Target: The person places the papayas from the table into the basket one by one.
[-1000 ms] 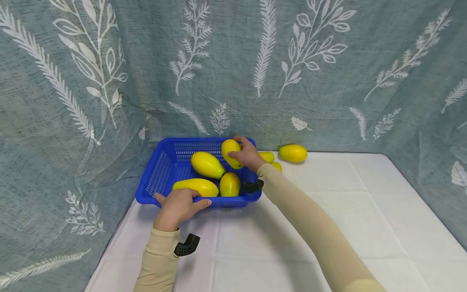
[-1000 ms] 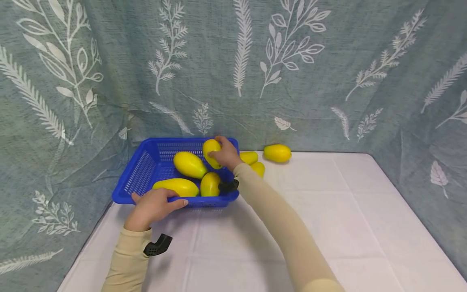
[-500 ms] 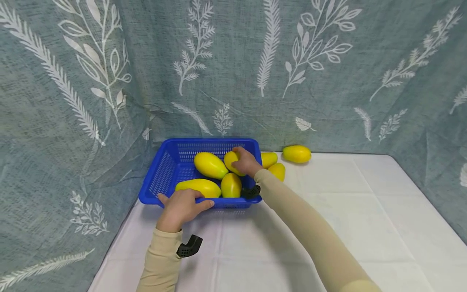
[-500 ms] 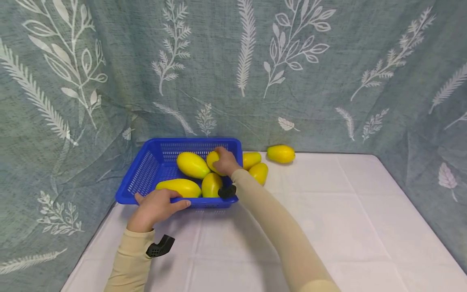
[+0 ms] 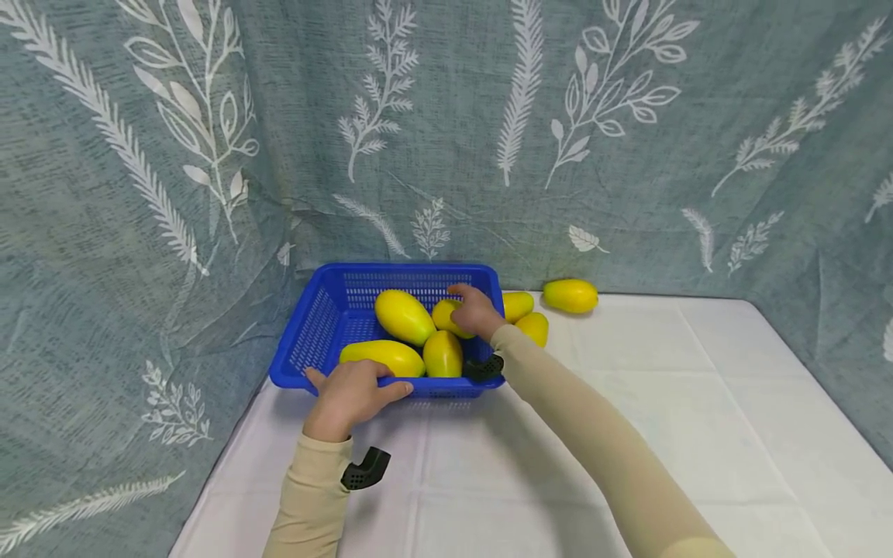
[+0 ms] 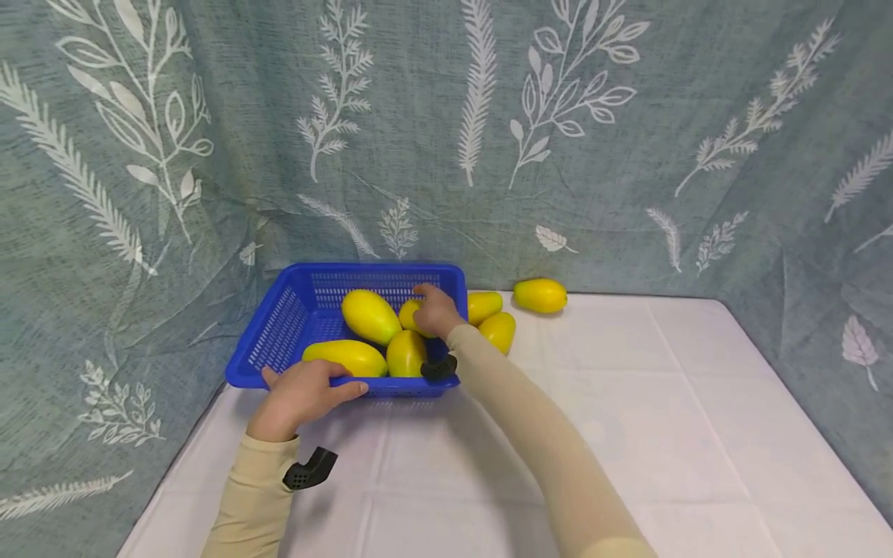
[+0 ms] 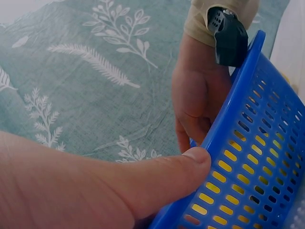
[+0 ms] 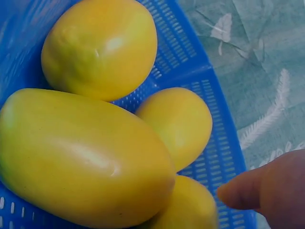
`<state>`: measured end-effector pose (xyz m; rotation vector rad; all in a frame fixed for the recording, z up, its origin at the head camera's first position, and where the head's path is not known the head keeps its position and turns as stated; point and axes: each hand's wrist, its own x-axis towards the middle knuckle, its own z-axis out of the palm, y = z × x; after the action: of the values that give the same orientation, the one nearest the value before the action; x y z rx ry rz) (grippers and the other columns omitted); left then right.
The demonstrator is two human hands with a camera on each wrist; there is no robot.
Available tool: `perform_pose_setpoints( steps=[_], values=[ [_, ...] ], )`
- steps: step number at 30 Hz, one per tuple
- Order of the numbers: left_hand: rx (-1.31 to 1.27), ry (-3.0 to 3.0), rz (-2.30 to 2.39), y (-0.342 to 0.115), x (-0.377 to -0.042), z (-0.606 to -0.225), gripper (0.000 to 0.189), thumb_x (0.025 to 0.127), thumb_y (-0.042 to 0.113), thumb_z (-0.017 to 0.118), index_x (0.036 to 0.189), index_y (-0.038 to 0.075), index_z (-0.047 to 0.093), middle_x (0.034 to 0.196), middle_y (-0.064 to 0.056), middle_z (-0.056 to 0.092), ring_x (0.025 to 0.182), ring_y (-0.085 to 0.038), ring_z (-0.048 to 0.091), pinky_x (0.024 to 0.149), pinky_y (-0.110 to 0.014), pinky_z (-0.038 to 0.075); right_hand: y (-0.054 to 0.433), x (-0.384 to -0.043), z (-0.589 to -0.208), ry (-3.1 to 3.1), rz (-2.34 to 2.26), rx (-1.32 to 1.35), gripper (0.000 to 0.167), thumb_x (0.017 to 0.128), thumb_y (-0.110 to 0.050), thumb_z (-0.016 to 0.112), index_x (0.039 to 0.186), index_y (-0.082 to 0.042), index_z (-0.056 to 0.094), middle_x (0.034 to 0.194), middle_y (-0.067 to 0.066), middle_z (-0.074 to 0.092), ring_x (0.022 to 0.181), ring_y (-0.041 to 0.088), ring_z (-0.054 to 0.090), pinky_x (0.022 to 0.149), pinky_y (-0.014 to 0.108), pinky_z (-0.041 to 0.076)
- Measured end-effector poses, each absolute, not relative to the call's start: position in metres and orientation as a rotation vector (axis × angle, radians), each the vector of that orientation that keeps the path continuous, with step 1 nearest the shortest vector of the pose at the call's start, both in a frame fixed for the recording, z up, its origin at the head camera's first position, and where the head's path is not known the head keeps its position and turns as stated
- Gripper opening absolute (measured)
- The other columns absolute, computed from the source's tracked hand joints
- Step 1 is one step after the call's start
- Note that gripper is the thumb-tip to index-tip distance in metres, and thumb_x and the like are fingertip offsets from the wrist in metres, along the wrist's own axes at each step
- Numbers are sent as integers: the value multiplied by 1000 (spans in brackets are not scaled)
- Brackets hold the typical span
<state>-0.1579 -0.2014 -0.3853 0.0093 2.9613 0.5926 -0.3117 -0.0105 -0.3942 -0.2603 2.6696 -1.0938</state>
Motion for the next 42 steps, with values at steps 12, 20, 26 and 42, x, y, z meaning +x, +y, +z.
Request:
perform_pose_setpoints(
  steps=[12, 20, 26, 42],
  values=[
    [28, 2948, 593, -202, -162, -387, 45, 93, 49, 69, 116, 11, 77, 116, -15, 75, 125, -54, 57, 101, -94, 4, 40, -301, -355, 2578, -1602, -256, 49, 101, -12, 57, 150, -11, 47, 155, 20, 46, 145, 36, 45, 115, 50, 45],
    [27, 2918, 561, -206, -163, -380, 55, 95, 52, 66, 126, 7, 72, 130, -21, 69, 130, -59, 50, 99, -95, 4, 114, -298, -363, 2439, -2004, 12, 55, 101, -10, 55, 154, -7, 39, 156, 22, 44, 142, 35, 49, 116, 46, 44],
    [51, 2905, 587, -202, -163, -382, 54, 94, 53, 66, 124, 8, 73, 131, -20, 69, 131, -58, 50, 97, -95, 3, 157, -291, -386, 2264, -2165, 314, 59, 103, -13, 51, 158, -9, 30, 160, 21, 38, 146, 37, 44, 120, 49, 40],
    [36, 2901, 582, -198, -162, -384, 55, 94, 53, 66, 126, 9, 72, 132, -20, 68, 133, -58, 48, 99, -94, 3, 168, -282, -437, 2144, -2169, 459, 62, 103, -15, 49, 160, -10, 26, 156, 22, 41, 144, 38, 45, 117, 49, 44]
  ],
)
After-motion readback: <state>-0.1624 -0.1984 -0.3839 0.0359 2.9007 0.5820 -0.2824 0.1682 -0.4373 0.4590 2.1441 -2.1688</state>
